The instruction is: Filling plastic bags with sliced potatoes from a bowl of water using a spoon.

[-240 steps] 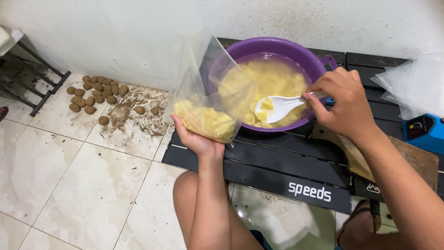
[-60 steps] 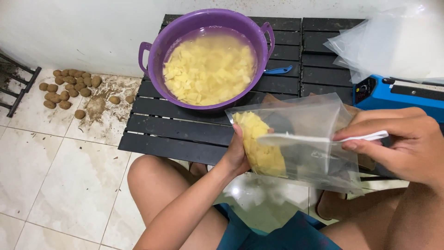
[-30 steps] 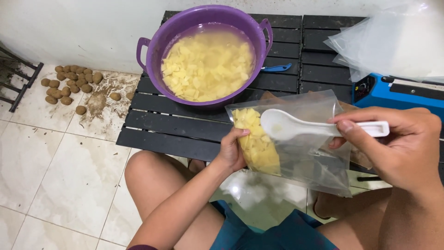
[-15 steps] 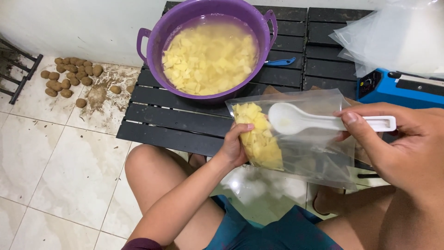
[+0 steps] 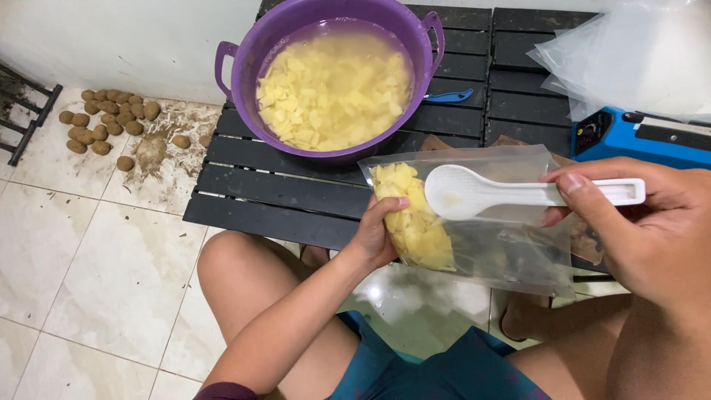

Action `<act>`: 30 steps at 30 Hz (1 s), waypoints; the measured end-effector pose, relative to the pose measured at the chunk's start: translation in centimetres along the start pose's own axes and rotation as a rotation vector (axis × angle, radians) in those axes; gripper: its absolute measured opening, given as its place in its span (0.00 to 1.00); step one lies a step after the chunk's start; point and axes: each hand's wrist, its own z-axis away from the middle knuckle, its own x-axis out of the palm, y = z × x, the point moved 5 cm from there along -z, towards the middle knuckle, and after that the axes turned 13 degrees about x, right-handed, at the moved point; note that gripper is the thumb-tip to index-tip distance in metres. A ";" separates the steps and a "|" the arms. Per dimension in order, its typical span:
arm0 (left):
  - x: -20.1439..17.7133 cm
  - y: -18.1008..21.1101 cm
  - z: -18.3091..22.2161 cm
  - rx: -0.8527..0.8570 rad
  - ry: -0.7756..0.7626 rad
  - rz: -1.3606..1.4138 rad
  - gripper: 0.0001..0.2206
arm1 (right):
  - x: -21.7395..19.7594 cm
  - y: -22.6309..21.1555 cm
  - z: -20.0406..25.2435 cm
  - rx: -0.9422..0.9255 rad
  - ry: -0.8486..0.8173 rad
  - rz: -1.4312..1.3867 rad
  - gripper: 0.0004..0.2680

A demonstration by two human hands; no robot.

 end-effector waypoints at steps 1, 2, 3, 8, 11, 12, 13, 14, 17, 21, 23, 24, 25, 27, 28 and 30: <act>-0.1 0.0 0.0 0.001 0.001 0.001 0.24 | 0.0 0.0 0.0 -0.001 -0.001 0.000 0.06; -0.1 -0.1 0.0 0.002 -0.003 0.002 0.24 | 0.0 0.1 0.0 0.014 0.004 0.014 0.06; -0.1 -0.1 -0.1 0.002 -0.007 0.004 0.24 | 0.0 0.3 0.0 0.029 0.010 0.027 0.06; -0.2 -0.3 -0.1 0.007 -0.010 -0.004 0.24 | 0.3 0.6 -0.1 0.117 0.004 0.009 0.05; -0.1 -0.3 0.0 -0.002 -0.015 0.002 0.24 | 0.5 0.8 -0.2 0.140 -0.004 0.017 0.05; -0.1 -0.2 0.1 -0.011 -0.010 -0.001 0.25 | 0.5 0.7 -0.2 0.134 0.001 0.036 0.05; 0.0 -0.2 0.0 -0.011 -0.011 -0.001 0.25 | 0.5 0.6 -0.3 0.133 0.001 0.036 0.05; 0.0 -0.1 0.0 -0.012 -0.009 -0.008 0.25 | 0.6 0.4 -0.3 0.128 -0.012 0.036 0.05; 0.0 -0.1 0.1 -0.003 -0.013 -0.009 0.25 | 0.6 0.1 -0.2 0.122 -0.029 0.014 0.06; 0.8 0.2 0.2 0.011 -0.061 0.008 0.29 | 0.5 0.9 -0.3 -0.001 0.006 -0.054 0.05; 0.5 0.0 0.0 0.015 -0.031 -0.017 0.33 | 0.4 0.8 -0.5 -0.011 -0.010 -0.018 0.05; 0.3 -0.2 -0.2 0.017 -0.001 -0.042 0.39 | 0.4 0.7 -0.6 -0.019 -0.025 0.018 0.06; 0.3 -0.2 -0.1 0.017 -0.002 -0.041 0.39 | 0.3 0.8 -0.6 -0.020 -0.024 0.019 0.06; 1.0 0.1 0.0 0.073 -0.109 -0.023 0.47 | 0.3 0.9 -0.6 -0.049 -0.050 -0.023 0.06; 1.4 0.4 0.1 0.075 -0.109 -0.022 0.47 | 0.2 1.0 -0.7 -0.051 -0.050 -0.023 0.06; 2.4 0.6 0.5 -0.003 -0.160 -0.019 0.55 | 0.2 1.2 -0.9 -0.058 -0.091 -0.007 0.06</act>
